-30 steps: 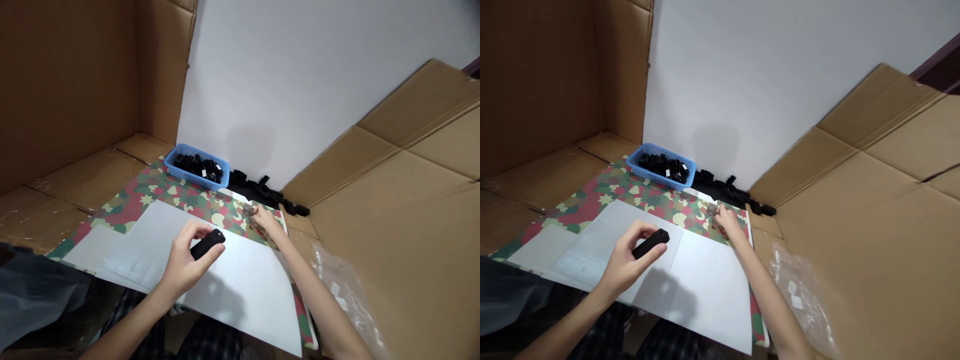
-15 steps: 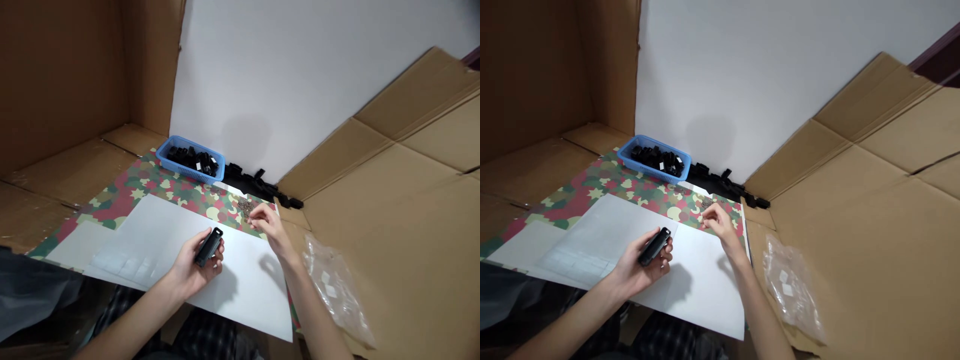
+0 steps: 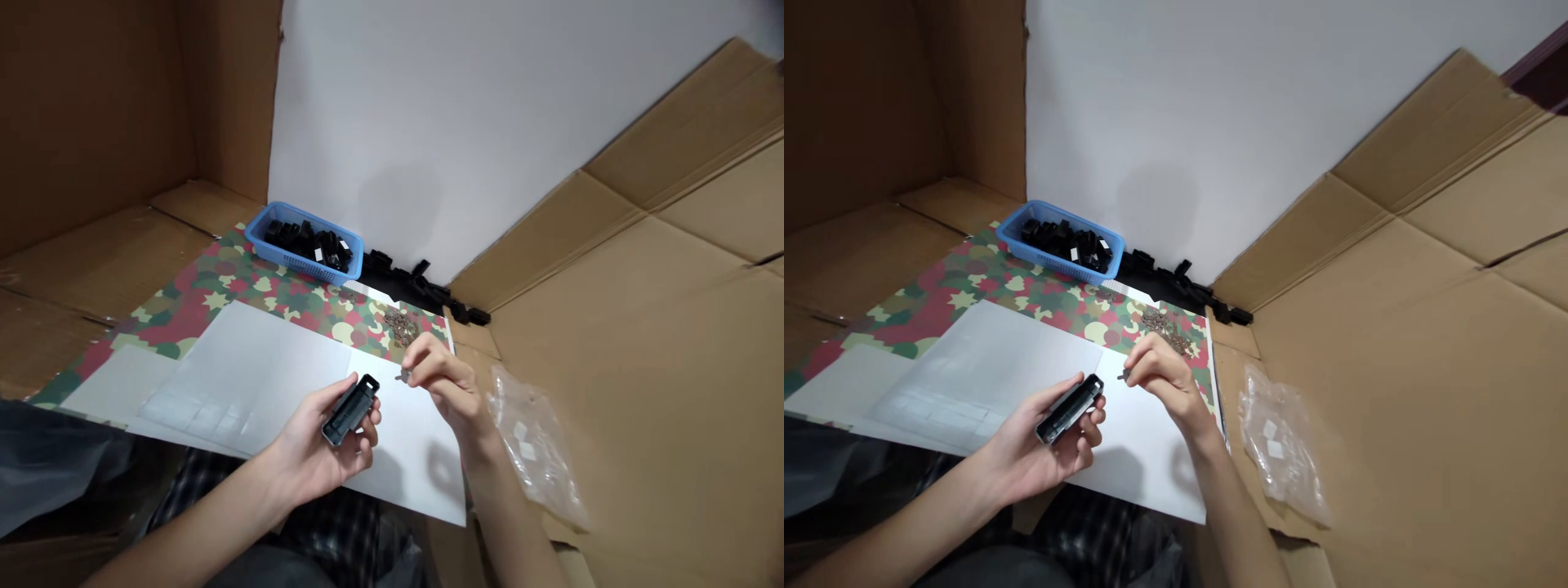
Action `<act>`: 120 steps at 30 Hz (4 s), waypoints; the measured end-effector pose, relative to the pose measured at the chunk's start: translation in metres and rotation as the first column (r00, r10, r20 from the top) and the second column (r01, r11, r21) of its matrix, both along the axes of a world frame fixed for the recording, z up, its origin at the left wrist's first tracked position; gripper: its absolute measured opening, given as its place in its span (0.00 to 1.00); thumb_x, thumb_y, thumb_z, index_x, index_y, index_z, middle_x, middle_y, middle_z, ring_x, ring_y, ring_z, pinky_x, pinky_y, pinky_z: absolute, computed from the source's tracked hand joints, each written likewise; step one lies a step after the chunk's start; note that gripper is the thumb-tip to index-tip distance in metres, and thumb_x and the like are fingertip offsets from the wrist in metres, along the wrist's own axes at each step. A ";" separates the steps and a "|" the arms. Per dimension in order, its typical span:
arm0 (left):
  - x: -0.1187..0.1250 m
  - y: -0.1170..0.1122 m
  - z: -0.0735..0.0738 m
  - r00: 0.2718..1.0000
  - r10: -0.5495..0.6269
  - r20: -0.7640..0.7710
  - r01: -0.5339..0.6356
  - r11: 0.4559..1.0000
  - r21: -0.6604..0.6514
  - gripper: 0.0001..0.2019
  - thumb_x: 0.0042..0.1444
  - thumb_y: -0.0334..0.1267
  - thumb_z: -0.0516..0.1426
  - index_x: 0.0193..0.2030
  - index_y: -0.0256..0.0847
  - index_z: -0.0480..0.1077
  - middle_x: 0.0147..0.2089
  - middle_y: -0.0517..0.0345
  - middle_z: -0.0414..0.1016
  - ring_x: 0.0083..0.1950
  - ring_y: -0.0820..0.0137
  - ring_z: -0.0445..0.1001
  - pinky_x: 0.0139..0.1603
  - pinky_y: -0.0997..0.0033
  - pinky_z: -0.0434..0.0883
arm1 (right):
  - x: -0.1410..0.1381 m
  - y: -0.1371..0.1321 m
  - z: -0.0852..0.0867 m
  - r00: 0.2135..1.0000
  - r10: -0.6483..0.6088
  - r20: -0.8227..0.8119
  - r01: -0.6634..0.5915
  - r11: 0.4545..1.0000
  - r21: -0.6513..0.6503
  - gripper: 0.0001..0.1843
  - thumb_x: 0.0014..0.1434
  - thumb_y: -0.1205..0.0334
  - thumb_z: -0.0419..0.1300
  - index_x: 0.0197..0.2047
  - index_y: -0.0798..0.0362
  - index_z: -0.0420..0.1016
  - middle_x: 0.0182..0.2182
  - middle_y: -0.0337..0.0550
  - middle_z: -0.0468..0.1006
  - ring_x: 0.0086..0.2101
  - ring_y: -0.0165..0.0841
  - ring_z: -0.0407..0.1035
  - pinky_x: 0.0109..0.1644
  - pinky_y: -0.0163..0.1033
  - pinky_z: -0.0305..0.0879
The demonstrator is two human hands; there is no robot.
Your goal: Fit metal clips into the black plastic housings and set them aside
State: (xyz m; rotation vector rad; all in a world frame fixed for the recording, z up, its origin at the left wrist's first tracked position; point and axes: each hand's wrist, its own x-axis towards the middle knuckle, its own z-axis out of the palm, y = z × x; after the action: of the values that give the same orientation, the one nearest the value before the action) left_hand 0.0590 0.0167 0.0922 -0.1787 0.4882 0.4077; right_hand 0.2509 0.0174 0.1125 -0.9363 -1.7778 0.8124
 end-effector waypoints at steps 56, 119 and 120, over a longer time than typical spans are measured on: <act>0.008 -0.014 -0.001 0.978 -0.200 -0.062 0.195 0.978 -0.066 0.12 0.55 0.42 0.59 0.30 0.33 0.69 0.26 0.55 0.73 0.22 0.75 0.70 0.22 0.78 0.68 | -0.005 0.012 0.047 0.638 0.359 0.681 -0.456 0.889 -0.041 0.12 0.49 0.80 0.47 0.29 0.53 0.62 0.34 0.45 0.67 0.31 0.29 0.63 0.31 0.34 0.62; -0.003 -0.006 0.001 0.807 0.290 -0.515 0.539 -0.002 0.842 0.09 0.50 0.40 0.58 0.23 0.38 0.71 0.23 0.59 0.70 0.28 0.72 0.66 0.32 0.74 0.61 | -0.015 -0.067 -0.064 0.994 -0.084 -0.068 0.063 0.961 -0.268 0.19 0.62 0.42 0.50 0.37 0.50 0.66 0.28 0.40 0.69 0.30 0.33 0.66 0.34 0.39 0.63; -0.004 -0.007 0.000 0.808 0.325 -0.492 0.525 -0.016 0.851 0.09 0.50 0.40 0.58 0.23 0.38 0.70 0.24 0.59 0.71 0.28 0.72 0.67 0.32 0.73 0.62 | -0.019 -0.068 -0.062 0.989 -0.082 -0.122 0.036 0.941 -0.337 0.23 0.60 0.38 0.50 0.36 0.51 0.66 0.28 0.39 0.69 0.29 0.33 0.66 0.33 0.38 0.63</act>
State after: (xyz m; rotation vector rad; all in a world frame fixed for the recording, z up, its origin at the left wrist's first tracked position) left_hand 0.0547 0.0098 0.0923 1.6037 0.6957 0.5748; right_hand 0.2323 -0.0503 0.0503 -1.1205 -1.5132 1.1351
